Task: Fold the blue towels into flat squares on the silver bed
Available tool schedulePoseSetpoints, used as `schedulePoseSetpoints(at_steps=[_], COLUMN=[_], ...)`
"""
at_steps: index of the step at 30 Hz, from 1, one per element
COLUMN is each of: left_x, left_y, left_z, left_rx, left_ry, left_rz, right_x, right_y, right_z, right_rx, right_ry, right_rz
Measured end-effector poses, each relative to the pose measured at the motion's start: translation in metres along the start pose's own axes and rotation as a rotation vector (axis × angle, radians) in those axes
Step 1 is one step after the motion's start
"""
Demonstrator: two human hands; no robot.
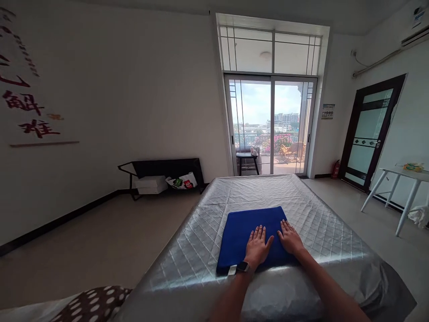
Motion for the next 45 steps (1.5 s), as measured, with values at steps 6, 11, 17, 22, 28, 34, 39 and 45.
schedulePoseSetpoints(at_steps=[6,11,17,22,28,34,39,45], left_x=[0.006,0.009,0.009,0.005,-0.007,0.001,0.004,0.007], left_y=[0.039,0.038,0.040,0.037,-0.035,-0.065,-0.015,0.076], left_z=[-0.049,-0.059,-0.059,-0.053,-0.013,0.001,-0.023,-0.071], left_rx=[-0.035,-0.039,-0.048,-0.051,0.118,0.164,0.054,-0.115], left_ry=[-0.094,-0.147,-0.090,0.033,0.035,0.024,0.007,-0.077], left_rz=[0.146,0.185,0.174,0.118,0.040,0.000,0.055,0.196], right_x=[-0.009,0.005,0.019,0.021,0.027,0.025,0.016,0.005], right_y=[0.008,-0.002,-0.013,-0.013,-0.014,-0.011,-0.009,-0.004], right_z=[-0.013,-0.037,-0.055,-0.053,-0.052,-0.054,-0.059,-0.064], right_rx=[0.039,0.074,0.008,-0.008,-0.023,-0.074,0.003,0.034], right_ry=[0.026,0.023,0.054,0.054,0.033,-0.019,0.072,0.105], right_rz=[-0.056,-0.073,0.001,0.023,0.008,-0.040,0.027,0.049])
Point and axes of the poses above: each hand's wrist, its own z-axis towards the middle knuckle, its own x-axis out of the palm, y = z × x, the point moved 9 cm from there along z, towards the middle knuckle, and after that the axes turned 6 degrees about x, right-handed, at the moved point
